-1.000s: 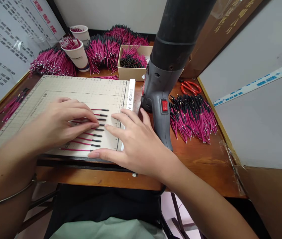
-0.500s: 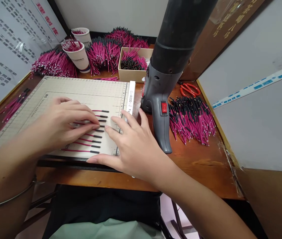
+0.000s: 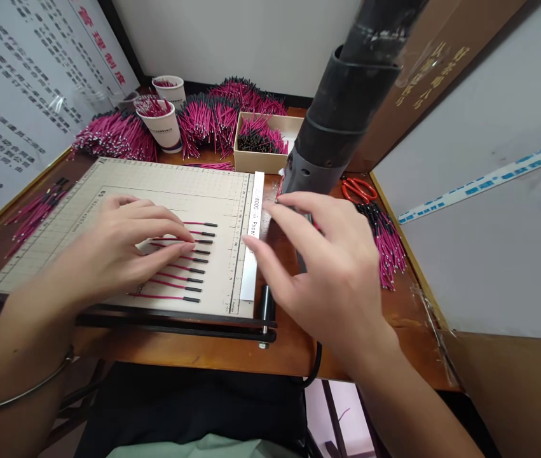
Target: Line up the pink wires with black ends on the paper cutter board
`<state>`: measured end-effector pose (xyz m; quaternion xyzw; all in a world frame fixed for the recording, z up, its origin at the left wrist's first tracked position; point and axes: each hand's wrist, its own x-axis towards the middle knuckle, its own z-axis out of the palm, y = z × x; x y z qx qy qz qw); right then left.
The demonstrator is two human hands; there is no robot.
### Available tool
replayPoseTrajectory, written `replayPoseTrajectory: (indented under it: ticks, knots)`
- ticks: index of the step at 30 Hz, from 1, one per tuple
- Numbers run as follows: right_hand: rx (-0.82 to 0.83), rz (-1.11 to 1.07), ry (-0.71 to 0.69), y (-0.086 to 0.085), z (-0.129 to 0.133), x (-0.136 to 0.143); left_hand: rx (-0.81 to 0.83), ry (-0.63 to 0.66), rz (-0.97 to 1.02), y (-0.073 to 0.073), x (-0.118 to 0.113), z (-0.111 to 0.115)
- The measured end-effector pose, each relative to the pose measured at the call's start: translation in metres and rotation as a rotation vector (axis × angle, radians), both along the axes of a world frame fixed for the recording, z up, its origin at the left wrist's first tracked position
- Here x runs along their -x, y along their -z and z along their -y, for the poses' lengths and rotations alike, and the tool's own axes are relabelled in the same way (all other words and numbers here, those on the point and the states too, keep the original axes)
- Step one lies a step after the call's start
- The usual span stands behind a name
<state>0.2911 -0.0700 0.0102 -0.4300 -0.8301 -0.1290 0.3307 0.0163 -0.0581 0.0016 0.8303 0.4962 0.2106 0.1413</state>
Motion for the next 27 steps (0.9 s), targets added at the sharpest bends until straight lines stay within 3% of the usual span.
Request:
replayPoseTrajectory:
  ticks: [5,8,10,12,20,27]
  knots:
    - [0.016,0.018,0.176,0.013,0.008,-0.015,-0.078,-0.104,0.027,-0.001,0.013,0.007]
    - [0.024,0.063,0.024,0.02,0.017,-0.006,-0.067,-0.101,0.026,0.003,0.016,0.007]
    - [0.11,0.097,-0.149,0.021,0.021,0.007,-0.038,-0.082,0.038,0.006,0.014,0.006]
    - [0.177,0.105,-0.229,0.022,0.022,0.019,-0.008,-0.065,0.049,0.01,0.01,0.005]
    - [0.305,0.09,-0.228,0.04,0.018,0.03,0.001,-0.094,0.043,0.021,0.005,0.003]
    - [0.333,0.061,-0.22,0.04,0.021,0.033,0.049,-0.091,0.066,0.023,0.008,0.002]
